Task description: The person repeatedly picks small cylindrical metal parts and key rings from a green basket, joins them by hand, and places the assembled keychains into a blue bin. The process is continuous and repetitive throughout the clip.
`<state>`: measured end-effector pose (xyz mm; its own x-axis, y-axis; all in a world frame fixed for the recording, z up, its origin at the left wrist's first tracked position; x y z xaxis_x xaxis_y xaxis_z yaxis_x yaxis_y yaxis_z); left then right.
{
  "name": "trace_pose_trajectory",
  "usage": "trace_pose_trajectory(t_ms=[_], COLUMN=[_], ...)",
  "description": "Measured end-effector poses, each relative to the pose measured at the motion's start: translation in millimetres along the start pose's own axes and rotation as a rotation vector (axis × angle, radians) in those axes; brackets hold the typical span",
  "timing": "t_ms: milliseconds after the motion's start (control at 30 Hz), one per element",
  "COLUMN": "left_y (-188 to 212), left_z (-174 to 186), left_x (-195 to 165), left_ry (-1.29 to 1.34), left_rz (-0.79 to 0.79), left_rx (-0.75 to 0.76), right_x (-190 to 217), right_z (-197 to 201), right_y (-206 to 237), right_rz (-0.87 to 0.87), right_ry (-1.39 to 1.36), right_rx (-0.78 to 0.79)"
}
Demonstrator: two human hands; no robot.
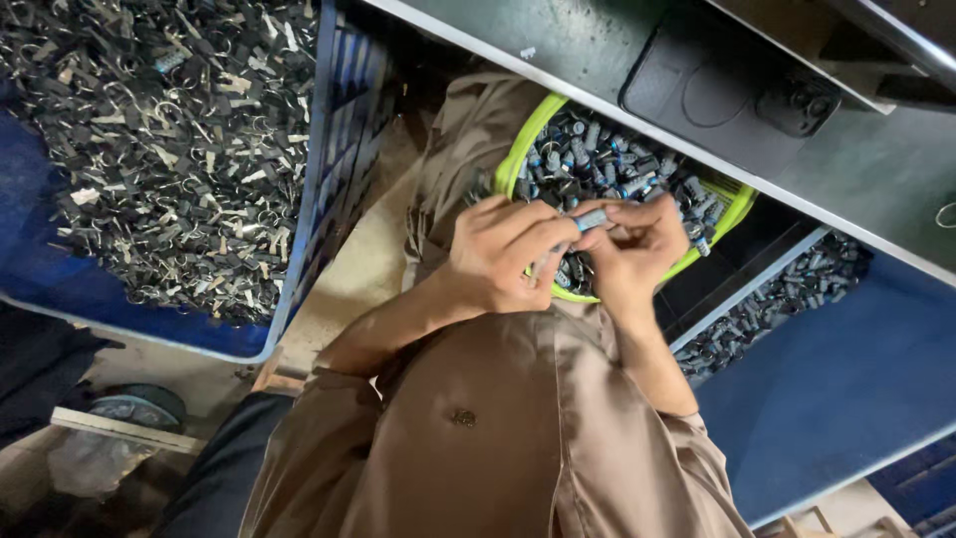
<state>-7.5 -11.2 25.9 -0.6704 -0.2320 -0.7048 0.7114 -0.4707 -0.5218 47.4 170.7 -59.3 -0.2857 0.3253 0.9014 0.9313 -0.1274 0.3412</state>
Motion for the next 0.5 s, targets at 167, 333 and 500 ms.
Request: trace_pose_trajectory(t_ms=[167,333,500], left_y=[23.5,67.2,98.4], left_z=[16.6,47.0,171.2], left_x=[-6.0,23.8,26.2], left_ry=[0.139,0.238,-0.707], left_rz=[-0.036,0.252,0.123], left_rx=[-0.173,-0.402,-0.701], right_x=[-17.0,5.7,90.9], right_z=[11.0,16.5,55.2], right_y=[-11.6,-17.2,-45.2], right_rz=[-0.426,-0.312,0.573], right_ry=[-0.741,-0.472,0.552], right_rx=[0.114,0.128,-0.434])
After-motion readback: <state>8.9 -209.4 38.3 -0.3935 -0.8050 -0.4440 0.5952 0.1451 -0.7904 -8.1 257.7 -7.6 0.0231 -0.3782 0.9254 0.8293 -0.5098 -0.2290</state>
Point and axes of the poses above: each hand's wrist, its own y-axis away from the middle knuckle, its own z-axis out of the back of the hand, x = y × z, the point moved 4 cm from there along -y, towards the middle knuckle, and after that the axes turned 12 degrees about -z, right-handed, at the moved point
